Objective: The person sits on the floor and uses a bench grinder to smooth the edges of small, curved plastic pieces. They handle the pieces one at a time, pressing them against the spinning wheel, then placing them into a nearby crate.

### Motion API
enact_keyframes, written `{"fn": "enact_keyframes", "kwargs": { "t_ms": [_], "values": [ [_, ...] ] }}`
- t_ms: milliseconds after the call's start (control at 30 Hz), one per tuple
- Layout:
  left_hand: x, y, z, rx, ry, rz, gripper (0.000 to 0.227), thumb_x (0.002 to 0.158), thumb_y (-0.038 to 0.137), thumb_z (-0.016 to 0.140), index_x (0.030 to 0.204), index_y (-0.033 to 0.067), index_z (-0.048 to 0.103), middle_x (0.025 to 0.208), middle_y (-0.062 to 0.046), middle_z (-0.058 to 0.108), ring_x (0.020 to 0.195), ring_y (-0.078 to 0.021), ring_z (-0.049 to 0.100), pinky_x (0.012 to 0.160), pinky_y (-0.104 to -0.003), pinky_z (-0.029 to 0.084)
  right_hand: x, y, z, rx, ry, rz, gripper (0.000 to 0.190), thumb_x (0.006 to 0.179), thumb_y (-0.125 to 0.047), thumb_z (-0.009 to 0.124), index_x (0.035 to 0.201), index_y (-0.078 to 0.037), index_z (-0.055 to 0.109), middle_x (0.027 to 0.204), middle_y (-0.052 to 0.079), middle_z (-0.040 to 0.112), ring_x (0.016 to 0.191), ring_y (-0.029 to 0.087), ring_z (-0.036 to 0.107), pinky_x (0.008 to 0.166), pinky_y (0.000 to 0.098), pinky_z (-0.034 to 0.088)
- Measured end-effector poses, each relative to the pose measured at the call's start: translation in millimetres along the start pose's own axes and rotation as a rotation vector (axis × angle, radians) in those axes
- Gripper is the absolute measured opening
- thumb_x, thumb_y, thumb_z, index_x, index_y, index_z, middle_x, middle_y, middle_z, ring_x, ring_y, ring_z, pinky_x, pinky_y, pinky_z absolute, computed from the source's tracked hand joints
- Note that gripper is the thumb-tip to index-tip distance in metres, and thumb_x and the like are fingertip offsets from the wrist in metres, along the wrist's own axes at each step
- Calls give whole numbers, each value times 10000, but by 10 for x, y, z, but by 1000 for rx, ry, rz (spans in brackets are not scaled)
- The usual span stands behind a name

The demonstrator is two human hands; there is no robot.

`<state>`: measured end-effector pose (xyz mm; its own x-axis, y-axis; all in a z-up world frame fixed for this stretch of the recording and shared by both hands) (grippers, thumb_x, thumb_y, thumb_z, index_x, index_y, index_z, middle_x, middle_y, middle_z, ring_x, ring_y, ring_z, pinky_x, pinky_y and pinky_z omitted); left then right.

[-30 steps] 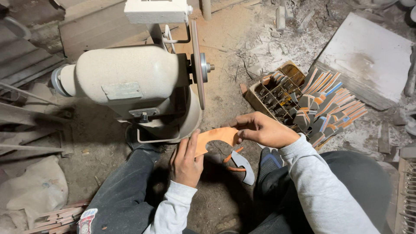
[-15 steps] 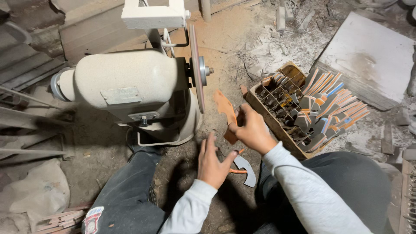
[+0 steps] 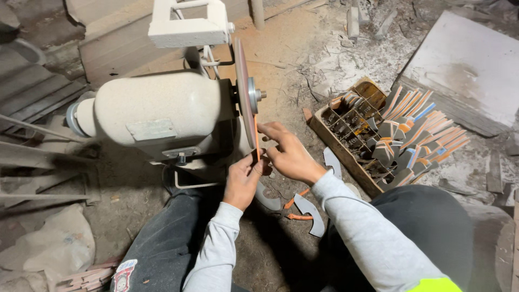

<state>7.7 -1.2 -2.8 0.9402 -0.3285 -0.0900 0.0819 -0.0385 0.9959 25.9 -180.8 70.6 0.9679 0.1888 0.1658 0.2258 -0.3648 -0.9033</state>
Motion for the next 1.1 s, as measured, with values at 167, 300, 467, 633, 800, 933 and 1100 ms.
{"fn": "enact_keyframes", "kwargs": {
  "t_ms": [167, 300, 467, 633, 800, 933, 1100],
  "values": [
    [106, 25, 21, -92, -1, -74, 368, 1036, 202, 609, 1270, -76, 664, 985, -57, 741, 874, -112, 678, 805, -261, 563, 88, 10, 46, -6, 36, 83, 612, 776, -28, 549, 1383, 44, 581, 1335, 195, 620, 1228, 342, 623, 1075, 372, 460],
    [-118, 27, 16, 10, -11, -8, 358, 1037, 194, 618, 1248, -88, 681, 989, -63, 722, 896, -102, 626, 793, -262, 540, -61, -68, 55, 70, 6, 175, 603, 767, -32, 542, 1367, 22, 579, 1319, 171, 642, 1146, 289, 686, 985, 351, 554],
    [-768, 97, 144, 172, 22, -81, 498, 842, 52, 755, 1287, -44, 554, 1196, -106, 632, 1014, -199, 689, 828, -341, 605, -565, -12, -182, 92, -202, 97, 453, 815, 6, 600, 1257, 66, 675, 1197, 178, 725, 1120, 259, 689, 998, 347, 523],
    [-911, 362, 20, 638, 70, 242, 542, 803, -3, 759, 1314, -15, 580, 1231, -185, 618, 1114, -394, 629, 929, -410, 524, -745, 153, -283, 434, -290, 406, 332, 907, 4, 597, 1228, 64, 655, 1074, 93, 748, 1003, 147, 720, 888, 296, 571],
    [-883, 478, 90, 670, 62, 227, 578, 803, 15, 767, 1345, 15, 567, 1199, -176, 614, 1097, -378, 626, 927, -400, 518, -761, 168, -265, 508, -246, 391, 292, 947, 12, 617, 1222, 109, 636, 1064, 106, 703, 955, 162, 725, 893, 310, 590],
    [-832, 401, 106, 535, 8, 57, 584, 832, 45, 773, 1379, 28, 571, 1184, -135, 641, 1040, -274, 670, 856, -356, 565, -658, 100, -212, 361, -192, 283, 467, 879, 0, 600, 1342, 63, 590, 1164, 120, 709, 1034, 191, 695, 930, 320, 561],
    [-590, 33, 99, -75, -34, -82, 553, 876, 0, 678, 1401, -34, 508, 1303, -69, 621, 1080, -149, 667, 907, -308, 568, -386, -64, -31, -36, -43, -18, 573, 817, -31, 604, 1381, 68, 580, 1292, 241, 619, 1192, 342, 625, 1034, 384, 486]
  ]
}}
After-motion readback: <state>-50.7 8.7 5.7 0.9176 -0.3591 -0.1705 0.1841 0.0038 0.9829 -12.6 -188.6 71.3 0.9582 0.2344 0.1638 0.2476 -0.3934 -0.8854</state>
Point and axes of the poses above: each hand's wrist, its own x-axis towards the middle knuckle, its own z-axis out of the palm, y = z × x, the point moved 1 cm from there along x, towards the middle knuckle
